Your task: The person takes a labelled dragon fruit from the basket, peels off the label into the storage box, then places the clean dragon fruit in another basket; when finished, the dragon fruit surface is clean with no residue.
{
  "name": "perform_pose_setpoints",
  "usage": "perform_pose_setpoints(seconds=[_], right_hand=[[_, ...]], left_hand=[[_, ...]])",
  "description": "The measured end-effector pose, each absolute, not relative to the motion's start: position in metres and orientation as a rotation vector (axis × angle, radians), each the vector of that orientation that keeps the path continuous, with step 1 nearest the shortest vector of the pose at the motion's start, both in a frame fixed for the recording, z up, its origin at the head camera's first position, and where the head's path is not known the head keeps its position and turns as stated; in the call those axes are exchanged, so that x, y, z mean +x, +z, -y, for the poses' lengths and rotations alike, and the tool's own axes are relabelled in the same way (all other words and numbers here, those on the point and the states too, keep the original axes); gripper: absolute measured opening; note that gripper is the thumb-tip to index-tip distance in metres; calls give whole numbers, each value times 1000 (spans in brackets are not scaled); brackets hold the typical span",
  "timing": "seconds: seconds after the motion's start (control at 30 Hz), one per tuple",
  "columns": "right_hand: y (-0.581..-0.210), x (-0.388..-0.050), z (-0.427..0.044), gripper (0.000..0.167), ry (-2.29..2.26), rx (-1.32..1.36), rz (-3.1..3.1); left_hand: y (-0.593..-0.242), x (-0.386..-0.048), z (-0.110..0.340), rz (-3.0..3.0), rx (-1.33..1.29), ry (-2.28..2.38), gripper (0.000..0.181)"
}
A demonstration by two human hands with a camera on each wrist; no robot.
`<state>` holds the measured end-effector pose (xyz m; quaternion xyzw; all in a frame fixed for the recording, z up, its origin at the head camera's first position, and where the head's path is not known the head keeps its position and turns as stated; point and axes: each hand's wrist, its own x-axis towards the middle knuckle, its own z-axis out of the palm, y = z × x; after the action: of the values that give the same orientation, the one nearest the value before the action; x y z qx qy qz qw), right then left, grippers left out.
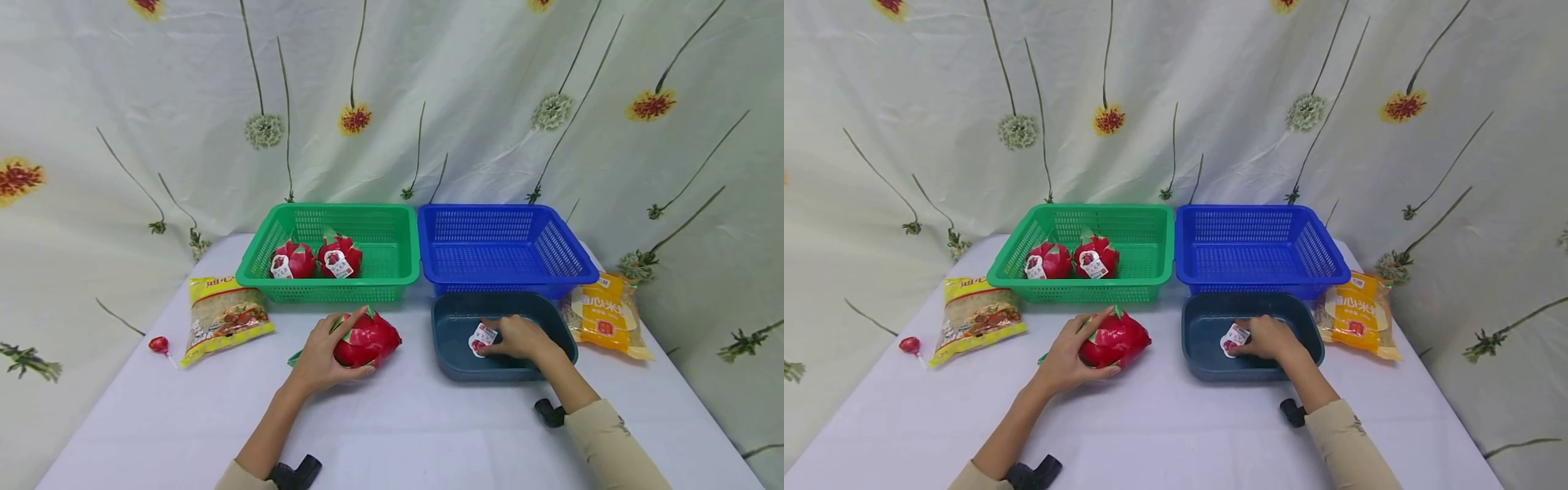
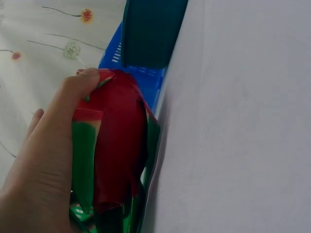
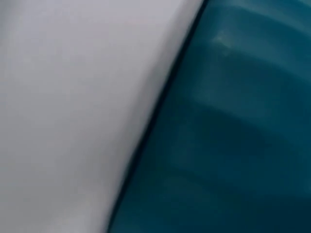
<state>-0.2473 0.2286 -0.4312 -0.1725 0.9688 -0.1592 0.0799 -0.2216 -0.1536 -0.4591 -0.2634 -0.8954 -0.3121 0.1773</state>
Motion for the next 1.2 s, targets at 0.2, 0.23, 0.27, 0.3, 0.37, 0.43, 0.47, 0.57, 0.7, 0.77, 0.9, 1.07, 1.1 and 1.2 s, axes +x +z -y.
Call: perform_pose_setpoints(seconds=[0.2,0.23,0.27,0.3,0.37,0.43,0.47,0.57,0.7,0.77,0.9,1.07,1.1,1.2], right_hand=[[-430,-245,-230,59,-526,-559,-2982],[-430,-245,-230,56,-541,-563,-2981],[-431,-245,-230,53,-543,-568,-2976],[-431,-245,-230,53,-541,-569,-2965],[-431,-245,-230,54,-536,-556,-2938],[-432,-246,-231,57,-529,-534,-2915],[-432,-246,-231,59,-527,-524,-2905],[-432,-246,-232,63,-533,-492,-2890],[-428,-243,-235,69,-625,-529,-2910],[-422,-241,-239,66,-752,-567,-2941],[-401,-238,-256,46,-1112,-592,-3144],[-374,-242,-293,39,-1553,-183,-3405],[-372,-244,-302,41,-1595,-58,-3416],[-377,-255,-327,46,-1669,203,-3398]], left_hand=[[-458,-221,152,2536,-740,-896,96],[-458,-221,152,2535,-744,-898,96],[-458,-221,152,2534,-749,-897,95],[-458,-222,152,2533,-753,-896,95],[-458,-222,151,2537,-752,-893,95],[-458,-222,151,2543,-748,-886,95],[-458,-222,151,2548,-742,-884,95],[-459,-223,150,2562,-723,-885,96],[-460,-222,151,2571,-713,-901,96],[-460,-221,152,2581,-711,-911,96],[-460,-221,153,2602,-721,-932,93],[-457,-223,155,2609,-739,-924,90],[-456,-222,155,2609,-741,-924,90],[-455,-222,156,2614,-738,-915,89]])
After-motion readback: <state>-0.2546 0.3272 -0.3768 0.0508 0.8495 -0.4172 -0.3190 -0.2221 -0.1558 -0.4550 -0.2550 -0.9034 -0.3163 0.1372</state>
